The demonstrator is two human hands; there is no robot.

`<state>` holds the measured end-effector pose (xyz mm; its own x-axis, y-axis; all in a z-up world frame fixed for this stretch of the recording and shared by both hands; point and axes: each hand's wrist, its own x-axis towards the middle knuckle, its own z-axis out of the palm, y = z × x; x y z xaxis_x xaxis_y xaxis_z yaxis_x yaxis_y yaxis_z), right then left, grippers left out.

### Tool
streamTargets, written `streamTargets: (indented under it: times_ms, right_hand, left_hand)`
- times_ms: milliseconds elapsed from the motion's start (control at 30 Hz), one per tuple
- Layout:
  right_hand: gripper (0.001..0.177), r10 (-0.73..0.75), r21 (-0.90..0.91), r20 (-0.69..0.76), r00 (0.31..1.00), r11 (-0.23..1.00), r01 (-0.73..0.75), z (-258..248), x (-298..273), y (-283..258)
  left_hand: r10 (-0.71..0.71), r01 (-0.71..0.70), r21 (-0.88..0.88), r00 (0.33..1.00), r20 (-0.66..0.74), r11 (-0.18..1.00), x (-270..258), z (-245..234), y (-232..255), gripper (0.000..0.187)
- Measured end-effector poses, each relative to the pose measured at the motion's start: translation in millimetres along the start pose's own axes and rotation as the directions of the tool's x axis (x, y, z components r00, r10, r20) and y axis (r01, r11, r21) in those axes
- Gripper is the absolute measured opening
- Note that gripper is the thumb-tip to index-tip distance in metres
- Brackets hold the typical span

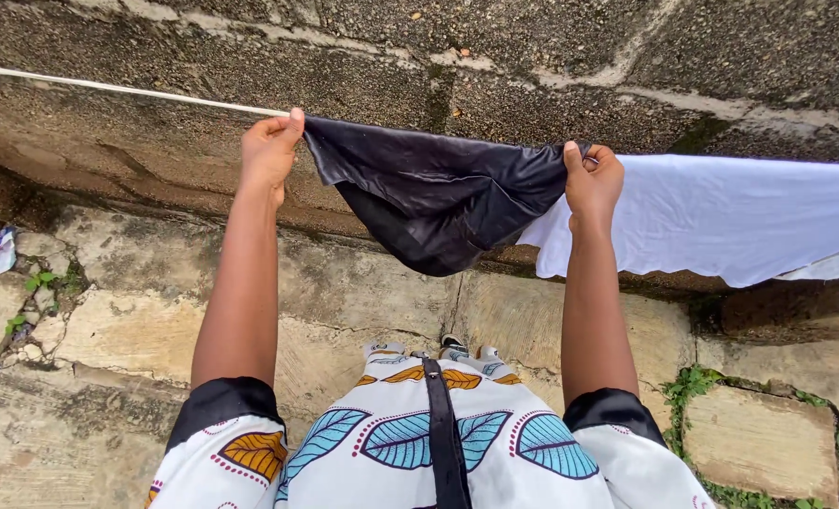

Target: The recorder takes washed clothes from a green bucket and hangs them on a clothesline outdoors.

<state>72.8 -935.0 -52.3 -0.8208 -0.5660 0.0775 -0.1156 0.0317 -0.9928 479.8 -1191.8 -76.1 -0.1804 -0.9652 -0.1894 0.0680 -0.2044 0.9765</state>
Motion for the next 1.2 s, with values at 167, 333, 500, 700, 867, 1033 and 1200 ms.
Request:
streamTargets:
  times_ms: [167,333,500,700,867,1033,1200]
  right_hand:
    - [0.023,-0.11,-0.093,-0.102,0.989,0.991,0.101,-4,0,3]
    - [0.03,-0.18,-0.188,-0.133,0.975,0.97,0.154,-6,-8,-14]
    - [0.039,-0.214,-0.318,-0.096,0.972,0.932,0.173,-1,-10,-2]
    - [0.044,-0.343,-0.45,-0.128,0.93,0.856,0.254,4,-20,11]
    - [0.038,-0.389,-0.527,-0.114,0.914,0.803,0.276,-2,-29,26]
    - [0.038,-0.261,-0.617,0.023,0.965,0.756,0.219,-30,-46,54]
    - [0.032,0.008,-0.726,0.065,0.998,0.687,0.042,-86,-56,103]
  left_hand:
    - [0.101,-0.079,0.204,0.99,-0.098,0.976,-19,20,17,0.028]
    - [0.275,-0.226,0.209,0.929,-0.246,0.951,-13,0,18,0.022]
    - [0.271,-0.255,0.094,0.917,-0.291,0.962,0,-14,-2,0.019]
    - [0.185,-0.168,0.121,0.972,-0.143,0.978,1,-21,-27,0.023]
    - [-0.054,0.102,0.318,0.986,-0.156,0.943,-4,-4,-67,0.042]
    - [0.007,0.065,0.498,0.99,-0.141,0.865,0,16,-170,0.047]
    - [-0.346,0.296,0.576,0.938,-0.024,0.762,-57,88,-250,0.066]
